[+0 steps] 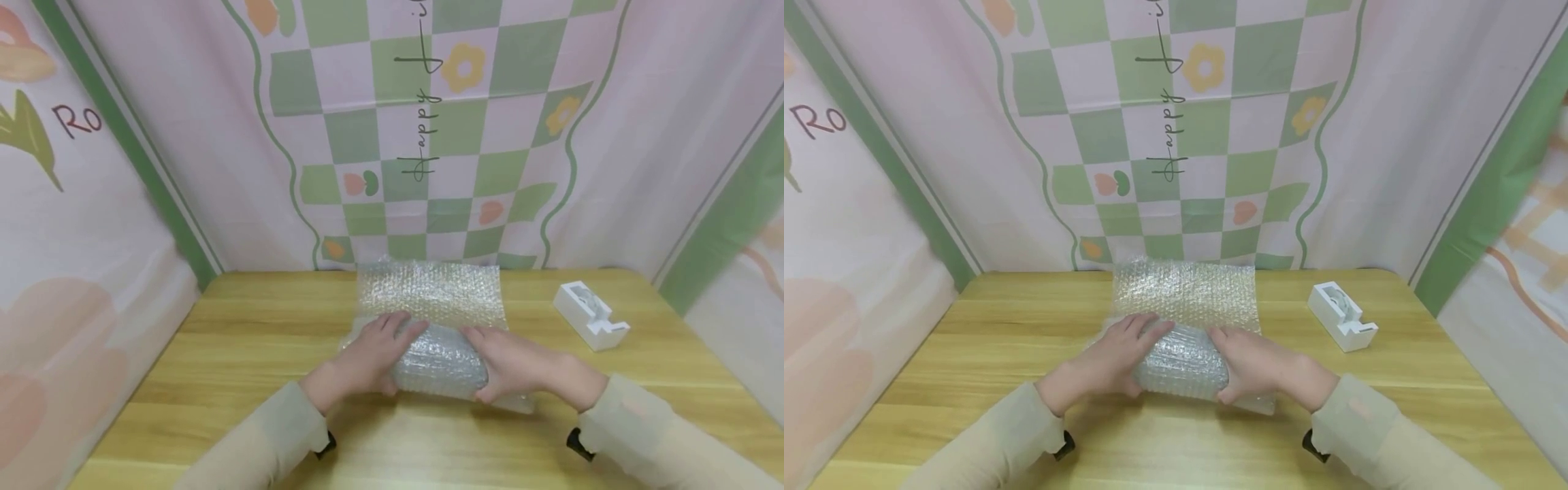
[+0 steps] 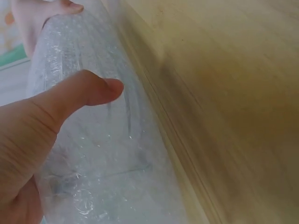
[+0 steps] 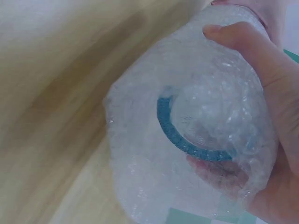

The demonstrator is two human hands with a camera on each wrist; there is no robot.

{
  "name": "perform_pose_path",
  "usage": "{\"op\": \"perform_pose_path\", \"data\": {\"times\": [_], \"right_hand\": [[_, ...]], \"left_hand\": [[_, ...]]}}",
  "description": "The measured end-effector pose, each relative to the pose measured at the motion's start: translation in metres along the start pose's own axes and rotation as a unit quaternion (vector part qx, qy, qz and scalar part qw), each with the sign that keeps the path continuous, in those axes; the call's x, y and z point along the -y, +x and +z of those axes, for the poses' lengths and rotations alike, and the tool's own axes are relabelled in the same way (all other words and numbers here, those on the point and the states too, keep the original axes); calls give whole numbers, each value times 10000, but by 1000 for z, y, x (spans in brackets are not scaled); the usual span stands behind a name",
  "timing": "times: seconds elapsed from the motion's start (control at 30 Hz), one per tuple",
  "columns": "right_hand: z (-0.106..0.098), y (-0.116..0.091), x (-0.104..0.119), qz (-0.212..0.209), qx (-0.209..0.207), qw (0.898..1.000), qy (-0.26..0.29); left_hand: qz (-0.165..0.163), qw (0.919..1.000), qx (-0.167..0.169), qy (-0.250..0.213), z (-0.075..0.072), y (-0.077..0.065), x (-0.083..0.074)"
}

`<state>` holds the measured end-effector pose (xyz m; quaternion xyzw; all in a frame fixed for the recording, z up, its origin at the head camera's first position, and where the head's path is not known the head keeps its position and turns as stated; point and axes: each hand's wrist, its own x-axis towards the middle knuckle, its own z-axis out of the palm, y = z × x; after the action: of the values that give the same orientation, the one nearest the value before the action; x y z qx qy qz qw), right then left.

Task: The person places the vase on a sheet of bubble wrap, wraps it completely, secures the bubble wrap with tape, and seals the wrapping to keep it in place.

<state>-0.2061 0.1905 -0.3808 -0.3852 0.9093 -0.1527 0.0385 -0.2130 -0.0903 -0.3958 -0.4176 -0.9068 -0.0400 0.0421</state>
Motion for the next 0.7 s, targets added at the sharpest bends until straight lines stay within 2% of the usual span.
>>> {"op": "perform_pose_path", "data": {"times": [0.3, 0.47, 0.7], "right_hand": [[-11, 5, 3, -52, 435, 9983, 378], [-16, 8, 4, -103, 637, 9959, 627], [-22, 14, 3, -95, 831, 9942, 680]], "left_hand": [[46, 9992, -19, -390, -3, -4, 2], [-77, 9980, 127, -607, -4, -6, 2], [-149, 9980, 58, -609, -3, -9, 1]]}}
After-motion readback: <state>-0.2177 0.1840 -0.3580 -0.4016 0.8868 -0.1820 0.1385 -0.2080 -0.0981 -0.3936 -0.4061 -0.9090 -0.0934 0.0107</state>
